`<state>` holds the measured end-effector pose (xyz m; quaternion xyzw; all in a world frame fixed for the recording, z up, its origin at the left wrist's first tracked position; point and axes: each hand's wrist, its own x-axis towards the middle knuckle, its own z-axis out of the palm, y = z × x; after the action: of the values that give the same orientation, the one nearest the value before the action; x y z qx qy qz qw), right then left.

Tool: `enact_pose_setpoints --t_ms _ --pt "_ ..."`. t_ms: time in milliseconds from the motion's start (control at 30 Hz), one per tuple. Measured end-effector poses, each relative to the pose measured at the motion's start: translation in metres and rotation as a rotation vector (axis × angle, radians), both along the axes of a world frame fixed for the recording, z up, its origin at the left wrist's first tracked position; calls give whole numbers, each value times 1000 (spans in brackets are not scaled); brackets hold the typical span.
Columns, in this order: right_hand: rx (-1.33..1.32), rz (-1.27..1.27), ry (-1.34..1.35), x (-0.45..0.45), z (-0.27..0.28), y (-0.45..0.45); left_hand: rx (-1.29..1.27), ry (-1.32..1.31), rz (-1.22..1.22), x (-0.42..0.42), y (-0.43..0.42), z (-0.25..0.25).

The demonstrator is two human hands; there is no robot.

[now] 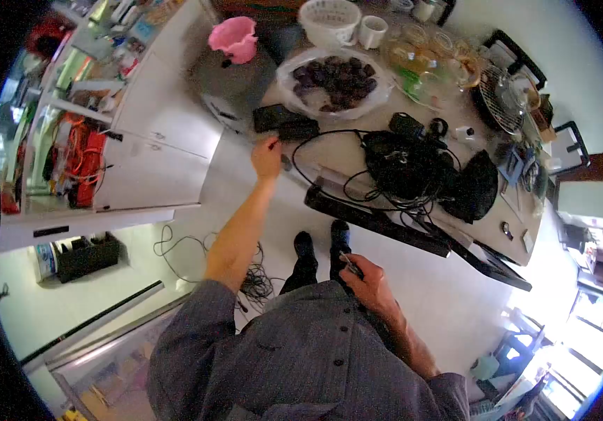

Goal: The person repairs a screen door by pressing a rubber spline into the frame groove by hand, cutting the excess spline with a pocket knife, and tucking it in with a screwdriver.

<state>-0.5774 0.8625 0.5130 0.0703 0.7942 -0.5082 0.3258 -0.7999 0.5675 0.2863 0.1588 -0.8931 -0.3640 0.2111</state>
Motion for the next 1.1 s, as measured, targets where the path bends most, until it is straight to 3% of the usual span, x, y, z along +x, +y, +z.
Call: enact_pose_setpoints --t_ms 100,133,200,233,367,433,633,733,967,1100 --pt "3 82 24 -15 19 7 27 -122 -64 3 -1 14" --pt "-34 123 23 -13 12 15 32 88 -13 4 2 1" --pt "-61 126 137 -18 23 24 380 58 17 11 -3 -14" --pt "-111 192 250 -20 29 28 535 -56 9 21 4 18" --pt "-68 81 374 -26 56 54 731 -61 17 36 1 42" --pt "-26 20 388 -27 65 73 687 -64 18 37 8 80" --pt "183 -295 514 -5 72 110 700 3 -246 20 15 122" --pt "200 -322 407 15 80 115 707 -46 -286 25 40 162" --pt "372 -358 315 46 80 131 734 -26 -330 59 41 169" --pt "504 -272 594 21 81 183 636 -104 -259 103 16 143"
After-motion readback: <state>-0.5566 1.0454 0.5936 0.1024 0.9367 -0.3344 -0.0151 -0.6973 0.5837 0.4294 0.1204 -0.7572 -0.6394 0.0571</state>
